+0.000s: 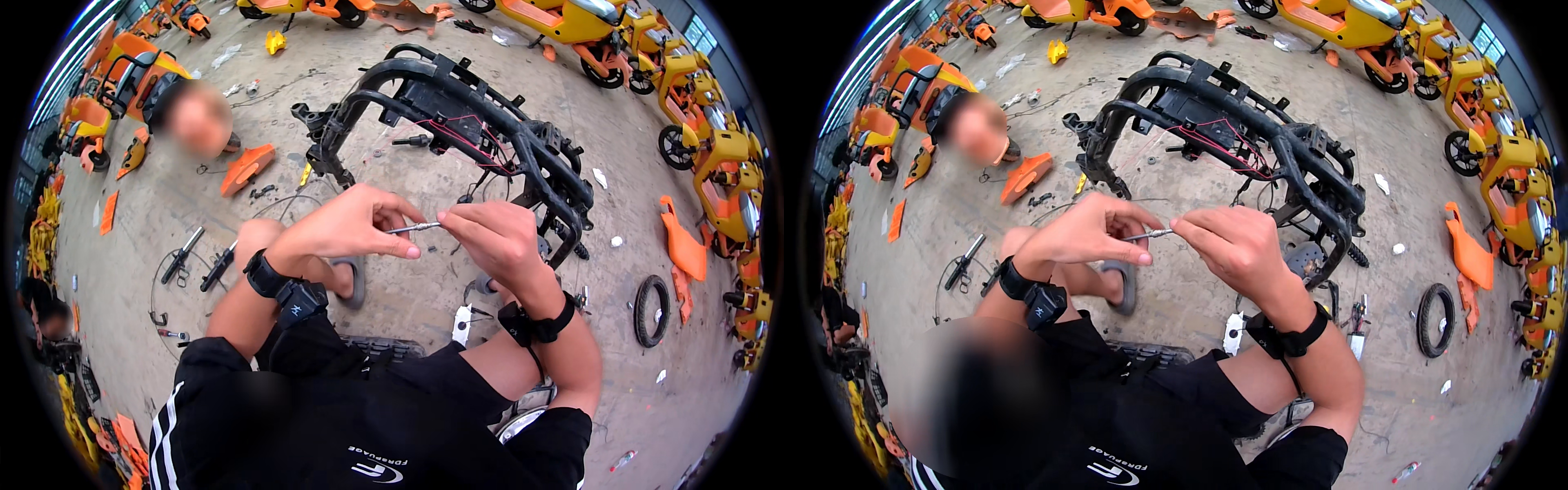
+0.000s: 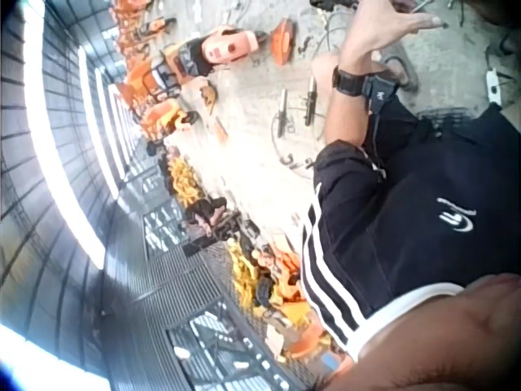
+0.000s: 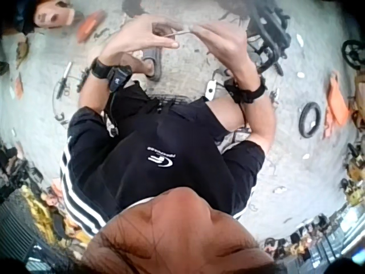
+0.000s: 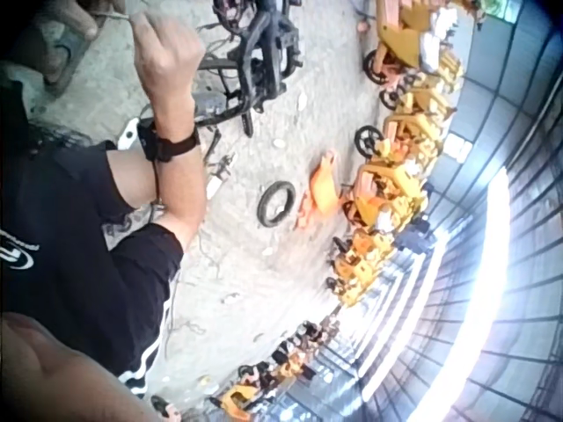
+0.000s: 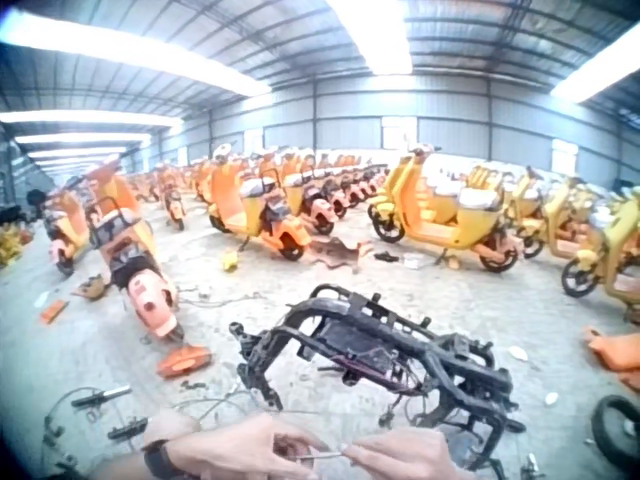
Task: The person sits on the floor in a workshop and works on the wiring of a scooter frame. They use a screwdriver to tighten a bolt on the frame and then use a small tool to strip the insulation from a red wire.
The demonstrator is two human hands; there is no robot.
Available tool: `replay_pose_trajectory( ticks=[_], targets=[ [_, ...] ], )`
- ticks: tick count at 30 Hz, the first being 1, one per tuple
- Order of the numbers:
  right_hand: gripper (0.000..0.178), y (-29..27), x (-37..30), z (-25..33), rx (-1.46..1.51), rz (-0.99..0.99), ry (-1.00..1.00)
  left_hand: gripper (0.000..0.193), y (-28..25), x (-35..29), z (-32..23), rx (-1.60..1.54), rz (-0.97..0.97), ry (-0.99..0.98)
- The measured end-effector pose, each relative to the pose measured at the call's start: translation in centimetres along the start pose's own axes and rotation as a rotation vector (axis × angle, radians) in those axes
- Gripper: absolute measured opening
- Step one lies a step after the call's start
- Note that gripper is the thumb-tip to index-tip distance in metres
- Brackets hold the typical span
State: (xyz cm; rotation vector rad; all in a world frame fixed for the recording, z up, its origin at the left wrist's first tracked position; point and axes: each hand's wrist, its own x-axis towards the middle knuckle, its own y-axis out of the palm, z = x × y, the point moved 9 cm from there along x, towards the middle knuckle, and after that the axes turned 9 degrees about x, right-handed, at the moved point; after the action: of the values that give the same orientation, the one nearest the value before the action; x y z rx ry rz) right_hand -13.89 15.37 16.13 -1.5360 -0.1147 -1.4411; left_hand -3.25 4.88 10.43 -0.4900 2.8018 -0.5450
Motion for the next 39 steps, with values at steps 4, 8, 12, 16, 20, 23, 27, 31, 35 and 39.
replay_pose_trajectory(
  ticks=[4,8,12,16,20,23,27,31,35,39],
  targets=[
    [0.031,0.2,0.0,-2.5,0.129,-0.059,0.229,0.028,0.7,1.2,2.9,-0.256,0.066,0.002],
    [0.053,1.5,-4.0,-6.6,0.633,-0.284,0.989,0.036,2.6,2.9,4.9,-0.555,-0.054,0.121],
    [0.035,4.4,-5.7,-6.8,0.976,-0.193,1.202,0.040,5.5,4.2,5.3,-0.875,0.038,0.141],
    [0.022,6.1,-5.5,-6.7,1.019,-0.154,1.226,0.033,6.5,4.4,5.9,-0.871,0.016,0.147],
    [0.023,6.7,-5.3,-7.6,1.125,-0.247,1.195,0.027,5.7,5.0,5.8,-0.888,-0.060,0.223],
    [0.024,6.2,-6.2,-7.9,1.033,-0.276,1.192,0.024,5.6,5.1,5.3,-0.818,-0.102,0.236],
    [0.025,6.2,-6.0,-7.7,1.152,-0.301,1.229,0.022,5.5,5.0,4.8,-0.714,-0.185,0.292],
    [0.025,5.5,-5.9,-7.9,1.067,-0.296,1.093,0.021,5.7,5.1,5.1,-0.592,-0.214,0.312],
    [0.024,5.6,-5.8,-7.6,1.123,-0.318,1.078,0.020,5.9,5.1,5.1,-0.554,-0.209,0.272],
    [0.024,5.2,-5.9,-7.7,1.070,-0.348,1.072,0.020,5.9,5.3,4.8,-0.547,-0.221,0.275]
  ],
)
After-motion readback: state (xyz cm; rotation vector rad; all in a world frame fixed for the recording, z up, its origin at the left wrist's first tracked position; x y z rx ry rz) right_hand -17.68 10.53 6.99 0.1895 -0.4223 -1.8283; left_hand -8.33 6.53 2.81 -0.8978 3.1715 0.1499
